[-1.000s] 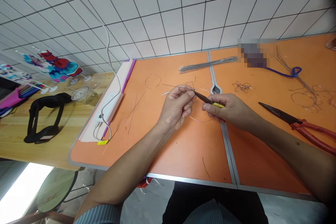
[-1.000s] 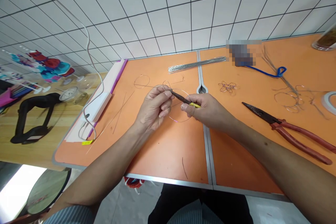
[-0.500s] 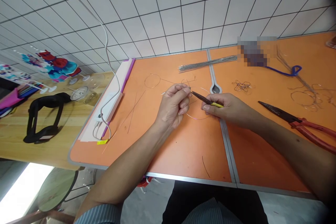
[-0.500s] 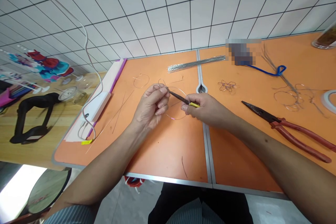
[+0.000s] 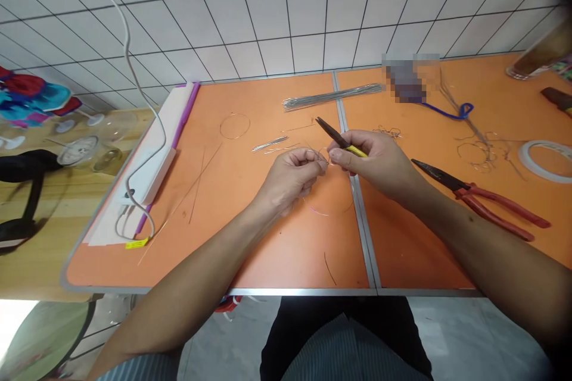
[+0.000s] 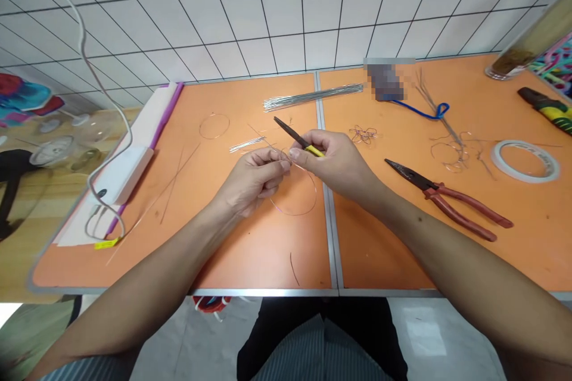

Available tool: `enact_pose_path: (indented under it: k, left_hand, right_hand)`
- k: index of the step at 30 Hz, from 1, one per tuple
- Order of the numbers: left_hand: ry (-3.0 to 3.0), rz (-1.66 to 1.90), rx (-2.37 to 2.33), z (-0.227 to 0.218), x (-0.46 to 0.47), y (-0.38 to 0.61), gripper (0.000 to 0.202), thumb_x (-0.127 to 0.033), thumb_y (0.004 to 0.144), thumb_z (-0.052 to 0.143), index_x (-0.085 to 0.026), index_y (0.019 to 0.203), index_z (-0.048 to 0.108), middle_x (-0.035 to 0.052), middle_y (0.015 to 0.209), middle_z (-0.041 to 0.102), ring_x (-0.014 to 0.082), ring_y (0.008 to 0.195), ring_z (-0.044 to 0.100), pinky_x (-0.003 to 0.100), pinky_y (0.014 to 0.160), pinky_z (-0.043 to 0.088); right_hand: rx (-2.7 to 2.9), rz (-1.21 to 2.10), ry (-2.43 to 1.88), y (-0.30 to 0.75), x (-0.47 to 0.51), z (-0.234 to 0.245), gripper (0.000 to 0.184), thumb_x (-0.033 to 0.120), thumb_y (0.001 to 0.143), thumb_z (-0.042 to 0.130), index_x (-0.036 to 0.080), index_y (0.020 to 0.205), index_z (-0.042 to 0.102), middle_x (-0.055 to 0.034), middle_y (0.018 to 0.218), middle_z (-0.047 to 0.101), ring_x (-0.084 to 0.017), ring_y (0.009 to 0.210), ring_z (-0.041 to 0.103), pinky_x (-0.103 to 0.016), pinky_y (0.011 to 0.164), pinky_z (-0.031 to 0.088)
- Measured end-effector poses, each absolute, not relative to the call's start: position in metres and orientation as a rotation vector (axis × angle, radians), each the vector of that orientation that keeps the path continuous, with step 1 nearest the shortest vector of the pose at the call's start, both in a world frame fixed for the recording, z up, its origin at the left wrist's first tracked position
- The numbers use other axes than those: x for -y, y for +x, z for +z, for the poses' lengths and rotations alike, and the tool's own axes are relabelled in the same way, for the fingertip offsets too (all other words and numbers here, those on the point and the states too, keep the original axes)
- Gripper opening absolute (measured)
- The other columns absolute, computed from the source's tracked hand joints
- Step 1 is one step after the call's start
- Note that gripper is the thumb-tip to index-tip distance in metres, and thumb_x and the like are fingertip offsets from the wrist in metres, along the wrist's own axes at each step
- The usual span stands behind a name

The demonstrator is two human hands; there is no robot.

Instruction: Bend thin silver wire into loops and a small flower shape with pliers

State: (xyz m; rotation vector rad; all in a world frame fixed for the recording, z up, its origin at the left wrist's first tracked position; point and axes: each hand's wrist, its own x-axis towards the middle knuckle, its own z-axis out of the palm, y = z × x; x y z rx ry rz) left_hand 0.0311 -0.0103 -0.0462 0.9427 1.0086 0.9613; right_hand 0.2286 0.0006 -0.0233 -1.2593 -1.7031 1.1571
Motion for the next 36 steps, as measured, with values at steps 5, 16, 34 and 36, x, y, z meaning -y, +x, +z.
enact_pose_path:
  k: [5, 16, 34, 36]
  left_hand:
    - [1.076, 0.717, -1.052, -0.049, 0.013, 0.032, 0.006, -0.014, 0.070, 0.072, -0.017, 0.073, 0.067, -0.0023, 0.071, 0.060, 0.0031, 0.048, 0.033, 0.022, 0.043, 0.019]
    - [1.084, 0.724, -0.896, -0.057, 0.014, 0.034, 0.009, -0.016, 0.080, 0.075, -0.018, 0.081, 0.066, -0.0020, 0.078, 0.062, 0.0041, 0.050, 0.042, 0.020, 0.042, 0.034]
    - [1.236, 1.031, -0.923, -0.050, 0.020, 0.038, 0.011, -0.017, 0.096, 0.062, -0.022, 0.106, 0.060, 0.0024, 0.106, 0.078, 0.0098, 0.052, 0.069, 0.022, 0.042, 0.052]
    - [1.254, 1.032, -0.946, -0.051, 0.020, 0.038, 0.010, -0.014, 0.094, 0.060, -0.020, 0.100, 0.065, 0.0046, 0.110, 0.077, 0.0087, 0.053, 0.068, 0.021, 0.041, 0.051]
  right_hand:
    - [1.764, 1.076, -1.227, 0.229, -0.002, -0.024, 0.021, 0.041, 0.092, 0.077, 0.021, 0.099, 0.078, -0.0024, 0.088, 0.073, -0.020, 0.083, 0.062, -0.034, 0.076, 0.044]
    - [1.914, 1.060, -1.169, 0.228, -0.004, -0.027, 0.015, 0.032, 0.094, 0.067, 0.021, 0.084, 0.067, 0.0001, 0.081, 0.065, -0.018, 0.079, 0.057, -0.034, 0.073, 0.041]
    - [1.714, 0.997, -1.156, 0.226, 0.001, -0.016, 0.010, 0.023, 0.095, 0.071, 0.023, 0.086, 0.067, 0.0016, 0.076, 0.062, -0.017, 0.073, 0.055, -0.034, 0.070, 0.041]
    - [1.714, 1.022, -1.144, 0.226, 0.001, -0.016, 0.010, 0.025, 0.095, 0.072, 0.023, 0.086, 0.069, 0.0014, 0.076, 0.064, -0.017, 0.073, 0.055, -0.034, 0.071, 0.042]
